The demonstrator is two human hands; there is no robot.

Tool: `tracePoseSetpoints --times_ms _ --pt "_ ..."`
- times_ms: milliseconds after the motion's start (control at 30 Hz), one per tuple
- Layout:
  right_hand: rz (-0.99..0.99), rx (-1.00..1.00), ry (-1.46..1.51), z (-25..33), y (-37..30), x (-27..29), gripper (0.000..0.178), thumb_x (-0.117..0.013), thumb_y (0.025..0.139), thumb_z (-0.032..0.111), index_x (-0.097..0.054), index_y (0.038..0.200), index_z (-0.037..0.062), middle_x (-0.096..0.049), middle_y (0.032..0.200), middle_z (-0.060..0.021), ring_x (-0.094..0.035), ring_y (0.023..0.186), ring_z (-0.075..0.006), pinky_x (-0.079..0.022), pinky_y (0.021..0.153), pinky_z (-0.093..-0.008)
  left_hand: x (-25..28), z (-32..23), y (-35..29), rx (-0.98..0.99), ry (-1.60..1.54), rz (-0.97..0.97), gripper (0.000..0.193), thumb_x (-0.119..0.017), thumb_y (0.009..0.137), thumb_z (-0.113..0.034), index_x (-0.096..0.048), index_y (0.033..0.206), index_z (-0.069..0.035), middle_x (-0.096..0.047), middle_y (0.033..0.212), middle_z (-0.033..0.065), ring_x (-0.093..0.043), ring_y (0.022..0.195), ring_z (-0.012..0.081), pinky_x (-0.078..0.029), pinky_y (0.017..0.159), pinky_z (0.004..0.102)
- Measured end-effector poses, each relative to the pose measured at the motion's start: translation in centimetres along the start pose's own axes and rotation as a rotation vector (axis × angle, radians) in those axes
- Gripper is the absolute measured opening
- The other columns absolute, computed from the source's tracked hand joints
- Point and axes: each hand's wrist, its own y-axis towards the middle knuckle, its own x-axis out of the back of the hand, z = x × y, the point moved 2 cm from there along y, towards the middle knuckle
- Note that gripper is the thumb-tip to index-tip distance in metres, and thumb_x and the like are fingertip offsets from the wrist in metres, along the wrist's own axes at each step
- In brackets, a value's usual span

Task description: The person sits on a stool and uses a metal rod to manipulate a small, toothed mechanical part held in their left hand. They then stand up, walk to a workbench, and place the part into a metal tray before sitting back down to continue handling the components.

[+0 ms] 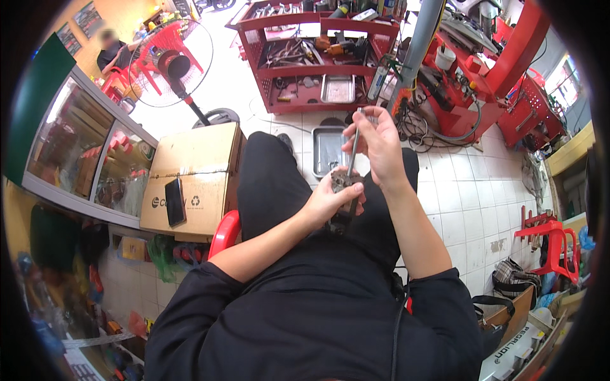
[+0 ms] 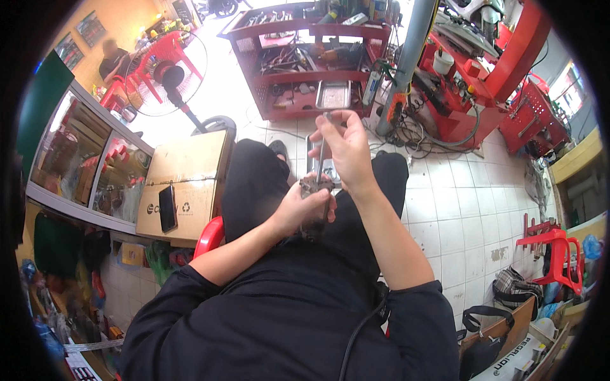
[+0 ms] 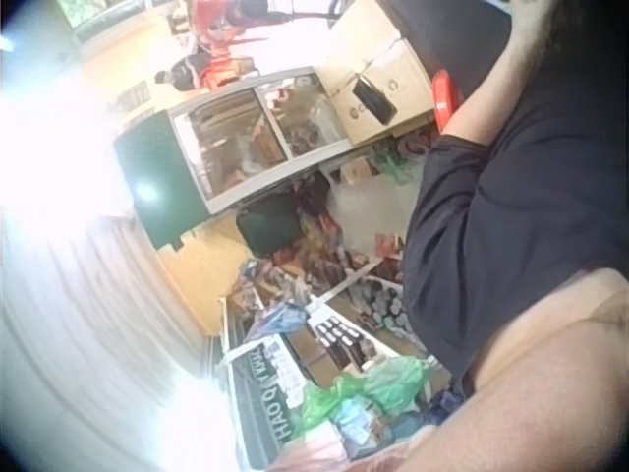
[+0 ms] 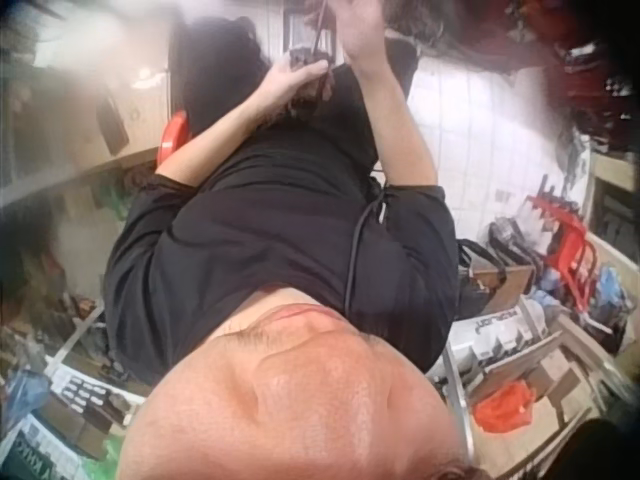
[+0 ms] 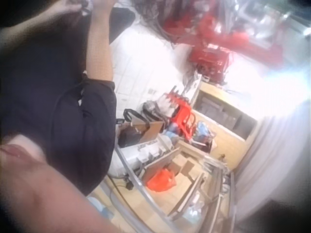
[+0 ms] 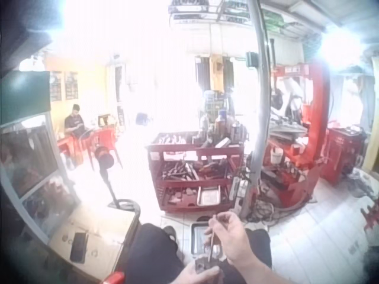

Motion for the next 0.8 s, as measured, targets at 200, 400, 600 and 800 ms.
tracePoseSetpoints --times_ms 200,400,600,800 --pt "0.022 -0.057 0.093 0.6 -0.3 0.0 0.02 -0.051 0.095 0.026 -0.051 0.101 0.0073 -0.062 0.075 -0.0063 -0.062 0.059 -0.0154 -0.05 0.055 -0.0265 -0.3 -0.3 0.0 0.006 0.058 0.001 0.037 -0.063 0.087 -0.021 -0.04 0.112 -0.007 -0.06 0.083 0.0108 -0.062 0.07 0.0218 -0.051 0.065 0.0338" --pt "0.0 0.023 -0.062 0.5 -0.3 0.1 0.024 -0.053 0.094 0.03 -0.05 0.102 0.0077 -0.062 0.075 -0.0066 -0.062 0.059 -0.0149 -0.047 0.054 -0.0256 -0.5 -0.5 -0.2 0.004 0.023 -0.008 0.041 -0.069 0.084 -0.02 -0.042 0.111 -0.005 -0.059 0.082 0.0078 -0.063 0.068 0.0177 -0.053 0.062 0.0298" --pt "0.055 -0.07 0.077 1.2 -0.5 -0.1 0.022 -0.053 0.094 0.026 -0.047 0.104 0.0069 -0.062 0.076 -0.0062 -0.062 0.06 -0.0142 -0.048 0.056 -0.0253 -0.3 -0.2 0.0 -0.024 0.047 0.011 0.037 -0.064 0.086 -0.02 -0.041 0.112 -0.007 -0.059 0.084 0.0107 -0.062 0.071 0.0219 -0.051 0.066 0.0337" --pt "0.009 0.002 0.018 0.7 -0.4 -0.2 0.024 -0.053 0.093 0.028 -0.049 0.104 0.0064 -0.062 0.074 -0.0073 -0.061 0.059 -0.0149 -0.047 0.056 -0.0263 -0.5 -0.3 -0.2 -0.057 0.065 0.003 0.035 -0.063 0.087 -0.018 -0.041 0.112 -0.007 -0.059 0.084 0.0111 -0.062 0.071 0.022 -0.051 0.066 0.0344"
